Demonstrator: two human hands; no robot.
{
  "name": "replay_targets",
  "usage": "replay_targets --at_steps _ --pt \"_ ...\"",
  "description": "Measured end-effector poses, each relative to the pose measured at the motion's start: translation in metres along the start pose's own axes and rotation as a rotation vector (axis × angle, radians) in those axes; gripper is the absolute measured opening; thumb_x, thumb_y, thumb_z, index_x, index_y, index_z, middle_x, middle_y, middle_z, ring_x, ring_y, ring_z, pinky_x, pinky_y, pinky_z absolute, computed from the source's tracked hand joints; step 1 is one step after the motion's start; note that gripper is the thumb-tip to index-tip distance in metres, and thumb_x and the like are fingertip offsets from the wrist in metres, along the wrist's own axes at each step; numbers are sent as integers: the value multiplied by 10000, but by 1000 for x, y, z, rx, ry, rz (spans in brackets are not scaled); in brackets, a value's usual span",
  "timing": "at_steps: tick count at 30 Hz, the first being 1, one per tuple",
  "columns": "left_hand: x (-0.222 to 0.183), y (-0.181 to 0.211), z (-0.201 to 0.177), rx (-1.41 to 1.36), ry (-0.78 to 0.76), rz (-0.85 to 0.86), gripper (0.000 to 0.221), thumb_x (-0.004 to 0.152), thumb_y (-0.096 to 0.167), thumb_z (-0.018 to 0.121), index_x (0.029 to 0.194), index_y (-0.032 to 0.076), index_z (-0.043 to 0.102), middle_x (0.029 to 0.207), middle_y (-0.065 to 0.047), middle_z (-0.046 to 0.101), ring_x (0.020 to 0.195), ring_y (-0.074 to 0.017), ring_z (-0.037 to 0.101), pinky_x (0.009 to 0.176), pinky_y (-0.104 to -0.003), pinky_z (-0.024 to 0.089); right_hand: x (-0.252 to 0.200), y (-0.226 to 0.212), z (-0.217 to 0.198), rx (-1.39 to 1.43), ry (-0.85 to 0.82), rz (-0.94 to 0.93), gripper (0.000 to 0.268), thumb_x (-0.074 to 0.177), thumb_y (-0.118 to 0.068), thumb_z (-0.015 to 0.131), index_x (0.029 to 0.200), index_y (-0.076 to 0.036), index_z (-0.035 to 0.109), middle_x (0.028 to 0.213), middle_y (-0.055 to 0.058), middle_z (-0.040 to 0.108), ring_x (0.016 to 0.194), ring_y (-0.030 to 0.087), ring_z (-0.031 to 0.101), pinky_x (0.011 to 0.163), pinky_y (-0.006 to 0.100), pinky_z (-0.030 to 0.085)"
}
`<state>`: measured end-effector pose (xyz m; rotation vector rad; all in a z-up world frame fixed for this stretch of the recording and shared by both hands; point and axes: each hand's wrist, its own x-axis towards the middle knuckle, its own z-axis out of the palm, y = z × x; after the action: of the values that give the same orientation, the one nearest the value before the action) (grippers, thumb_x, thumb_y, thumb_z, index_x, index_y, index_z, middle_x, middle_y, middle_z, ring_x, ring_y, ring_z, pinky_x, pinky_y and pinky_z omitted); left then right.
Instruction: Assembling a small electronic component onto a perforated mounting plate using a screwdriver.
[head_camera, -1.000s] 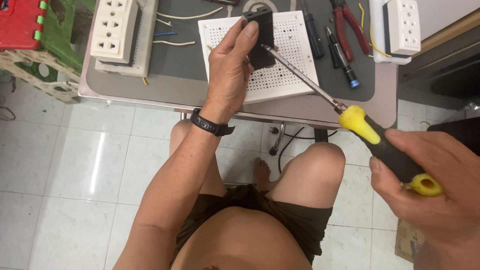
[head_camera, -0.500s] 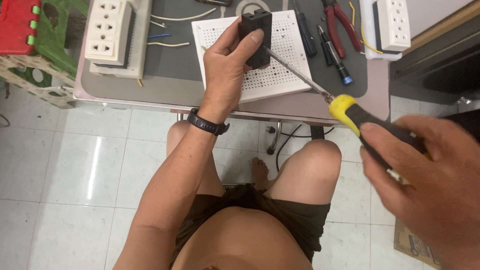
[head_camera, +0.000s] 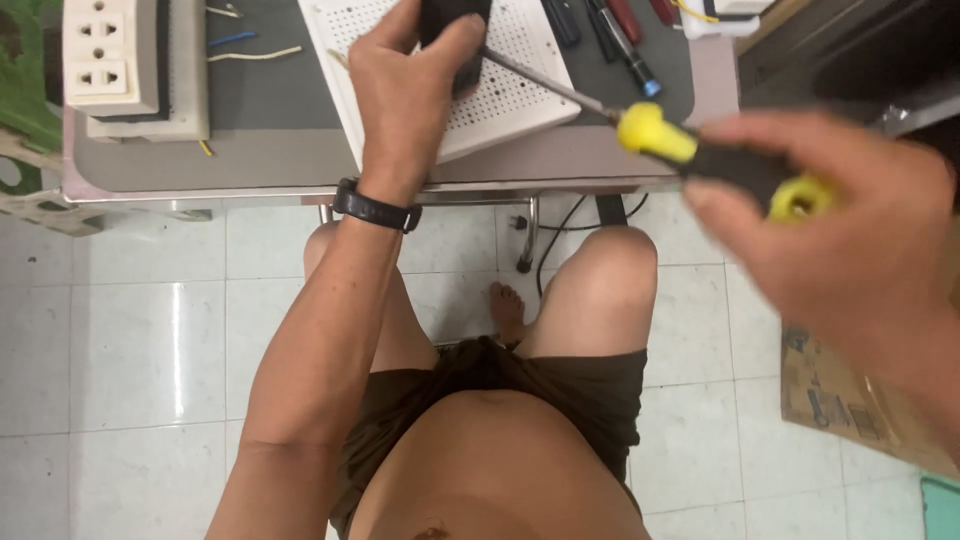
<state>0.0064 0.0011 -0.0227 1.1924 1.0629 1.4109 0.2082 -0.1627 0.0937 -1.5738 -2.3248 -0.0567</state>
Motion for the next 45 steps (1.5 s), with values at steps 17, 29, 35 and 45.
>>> replay_targets --at_steps 17,29,35,45 --pt "7 -14 1 87 9 82 329 764 96 701 632 138 402 610 60 358 578 -59 347 417 -233 337 -14 13 46 254 -83 566 161 923 -193 710 936 -33 709 624 20 550 526 114 403 460 279 285" --pt "5 -8 1 210 -98 216 110 797 132 680 899 94 688 772 73 562 725 -63 455 605 -188 460 10 8 40 606 -291 1002 125 843 -231 744 852 -121 686 602 -2 429 530 117 340 497 263 259" --pt "9 -13 -8 376 -222 326 457 834 153 783 1216 -20 603 1190 -183 663 1125 -260 647 1003 -343 580 -27 81 65 1369 -486 672 339 973 -253 550 905 61 659 650 115 635 451 148 584 350 216 499" --pt "5 -20 -38 1001 -446 612 589 787 138 816 1272 105 483 1107 -137 600 857 -391 552 722 -485 477 18 139 143 -73 440 324 186 937 -128 690 1076 -33 767 840 76 701 706 244 622 676 378 446"
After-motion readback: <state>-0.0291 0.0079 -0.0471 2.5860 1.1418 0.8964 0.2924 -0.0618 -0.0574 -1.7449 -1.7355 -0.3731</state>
